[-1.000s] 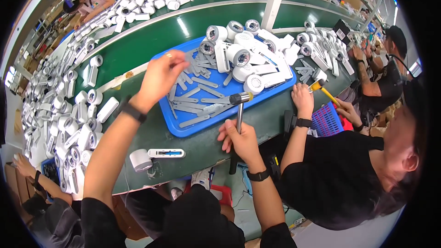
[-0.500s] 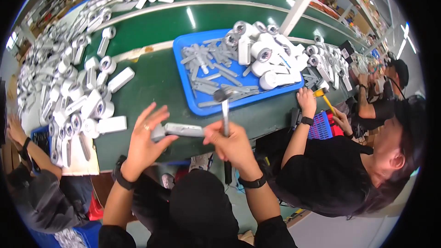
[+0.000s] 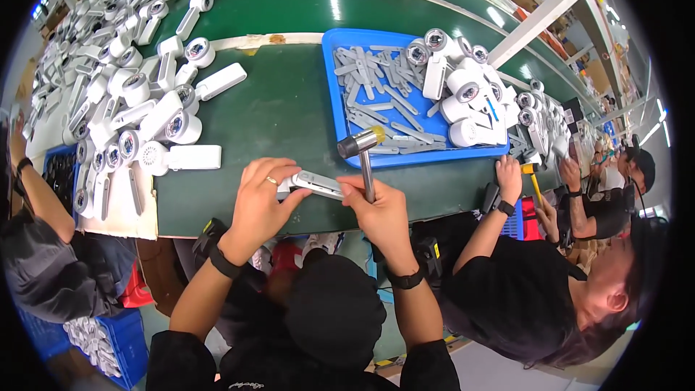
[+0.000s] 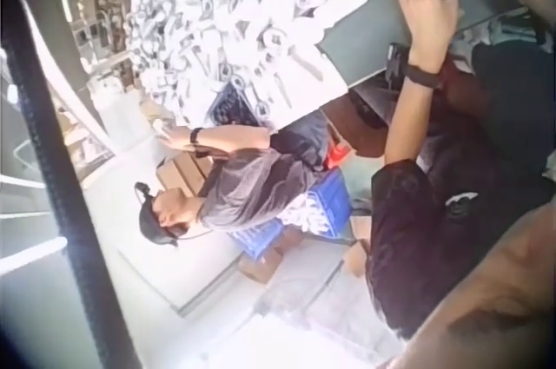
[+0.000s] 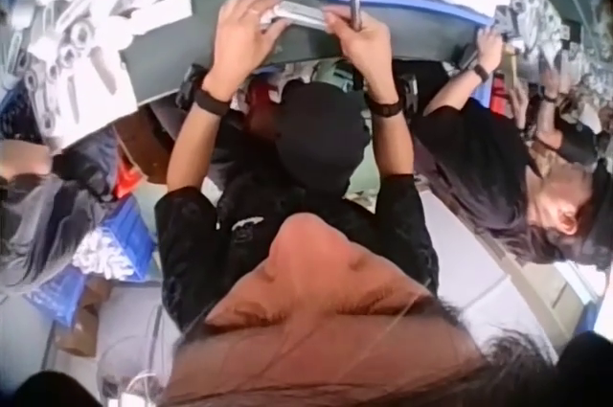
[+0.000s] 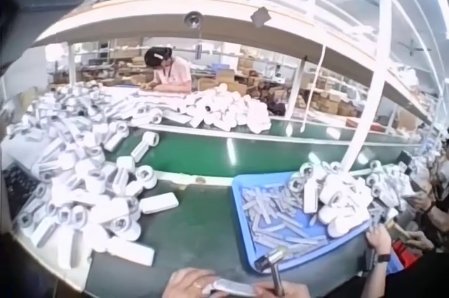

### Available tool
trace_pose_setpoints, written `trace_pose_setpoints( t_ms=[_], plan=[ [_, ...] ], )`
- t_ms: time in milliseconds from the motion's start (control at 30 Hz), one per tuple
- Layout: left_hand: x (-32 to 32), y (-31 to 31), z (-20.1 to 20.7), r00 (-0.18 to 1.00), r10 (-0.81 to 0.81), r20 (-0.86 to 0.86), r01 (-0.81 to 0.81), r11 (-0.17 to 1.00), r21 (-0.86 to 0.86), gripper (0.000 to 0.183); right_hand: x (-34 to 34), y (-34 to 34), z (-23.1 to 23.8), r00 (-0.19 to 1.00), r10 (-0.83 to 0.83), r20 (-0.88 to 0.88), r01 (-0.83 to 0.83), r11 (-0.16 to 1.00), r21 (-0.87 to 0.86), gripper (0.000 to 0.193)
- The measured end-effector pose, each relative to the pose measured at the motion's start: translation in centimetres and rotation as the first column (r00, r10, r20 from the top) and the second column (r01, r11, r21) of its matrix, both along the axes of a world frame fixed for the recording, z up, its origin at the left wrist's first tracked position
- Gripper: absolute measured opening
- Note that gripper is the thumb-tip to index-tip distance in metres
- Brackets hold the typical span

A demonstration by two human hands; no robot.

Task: Assemble plastic handheld tool components by inserting pins and using a mallet to secure them.

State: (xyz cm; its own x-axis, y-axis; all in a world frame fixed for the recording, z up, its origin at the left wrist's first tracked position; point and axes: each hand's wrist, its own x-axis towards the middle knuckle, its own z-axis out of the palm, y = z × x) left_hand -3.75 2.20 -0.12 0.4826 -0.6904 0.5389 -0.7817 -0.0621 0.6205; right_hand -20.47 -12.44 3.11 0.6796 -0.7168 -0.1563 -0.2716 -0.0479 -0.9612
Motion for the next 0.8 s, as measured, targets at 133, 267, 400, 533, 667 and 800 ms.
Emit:
trace_pose_setpoints(
  t_ms=[133,267,400,533,667,800],
  plan=[
    [0.1,0.0,0.0,1.000,-0.010,0.020,0.010,1.000,-0.011,0.042,0.1,-0.3,0.2,0.998,0.036,-0.042,-0.033,0.997,0.073,0.021],
    [0.0,-0.2,0.1,1.000,0.015,-0.018,-0.016,0.999,-0.028,0.040,0.5,-0.3,0.4,0.997,0.035,-0.064,-0.033,0.999,0.038,0.020],
    [0.1,-0.2,-0.3,0.998,0.032,-0.051,-0.034,0.999,-0.035,0.041,0.7,-0.7,0.4,0.995,0.058,-0.080,-0.059,0.998,-0.016,0.019],
    [0.6,-0.2,-0.4,0.983,-0.018,0.183,0.025,0.999,-0.039,0.035,1.0,-1.3,1.0,0.978,0.111,-0.176,-0.107,0.994,0.033,0.019],
    [1.2,-0.2,0.3,0.938,-0.073,0.340,0.057,0.997,0.059,0.029,1.3,-1.6,2.0,0.968,0.116,-0.224,-0.095,0.990,0.106,0.023],
    [1.8,-0.5,0.1,0.935,-0.150,0.321,0.116,0.986,0.121,0.031,1.1,-1.5,2.0,0.966,0.081,-0.245,-0.060,0.994,0.094,0.028]
  ],
)
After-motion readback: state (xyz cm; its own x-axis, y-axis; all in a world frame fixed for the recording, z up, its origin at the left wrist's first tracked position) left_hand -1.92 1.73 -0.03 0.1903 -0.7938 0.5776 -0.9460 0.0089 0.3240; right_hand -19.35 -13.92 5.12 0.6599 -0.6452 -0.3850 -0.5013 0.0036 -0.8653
